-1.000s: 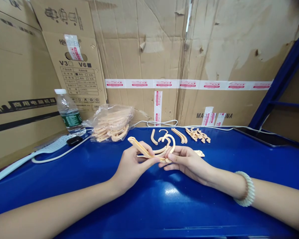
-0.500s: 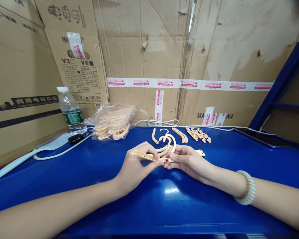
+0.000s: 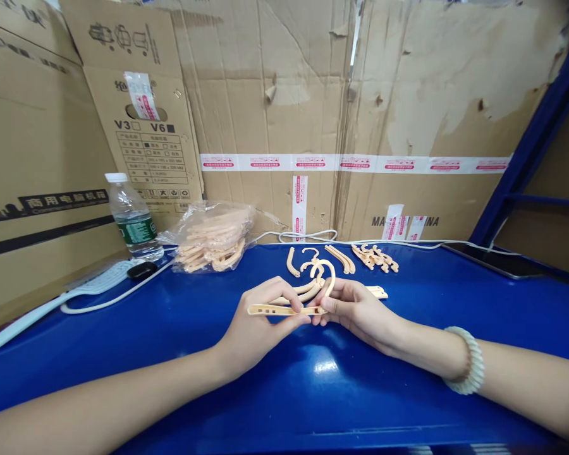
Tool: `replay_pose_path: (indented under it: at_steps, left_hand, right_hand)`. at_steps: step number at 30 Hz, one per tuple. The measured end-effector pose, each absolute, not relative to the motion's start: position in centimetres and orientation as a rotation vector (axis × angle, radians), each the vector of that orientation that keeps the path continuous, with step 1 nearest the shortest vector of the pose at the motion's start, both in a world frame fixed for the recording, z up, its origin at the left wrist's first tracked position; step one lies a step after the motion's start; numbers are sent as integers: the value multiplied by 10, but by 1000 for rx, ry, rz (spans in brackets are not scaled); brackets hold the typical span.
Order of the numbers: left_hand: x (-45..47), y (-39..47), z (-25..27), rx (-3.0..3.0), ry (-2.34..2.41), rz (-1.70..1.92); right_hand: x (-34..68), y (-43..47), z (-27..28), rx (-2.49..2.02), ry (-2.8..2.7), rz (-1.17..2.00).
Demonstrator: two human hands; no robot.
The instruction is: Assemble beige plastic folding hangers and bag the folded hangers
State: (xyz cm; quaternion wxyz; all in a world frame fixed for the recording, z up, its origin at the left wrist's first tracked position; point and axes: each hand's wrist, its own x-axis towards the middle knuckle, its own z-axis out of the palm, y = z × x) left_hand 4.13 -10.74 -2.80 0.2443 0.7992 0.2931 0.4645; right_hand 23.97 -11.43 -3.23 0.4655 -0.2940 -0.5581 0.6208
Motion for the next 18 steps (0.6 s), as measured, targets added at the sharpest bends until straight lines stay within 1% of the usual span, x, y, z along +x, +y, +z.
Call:
replay_pose_path:
  at_steps: [18]
  left_hand:
    - [43, -110, -24, 2152, 756, 1194]
  right_hand:
    - [237, -114, -39, -763, -1451, 1328]
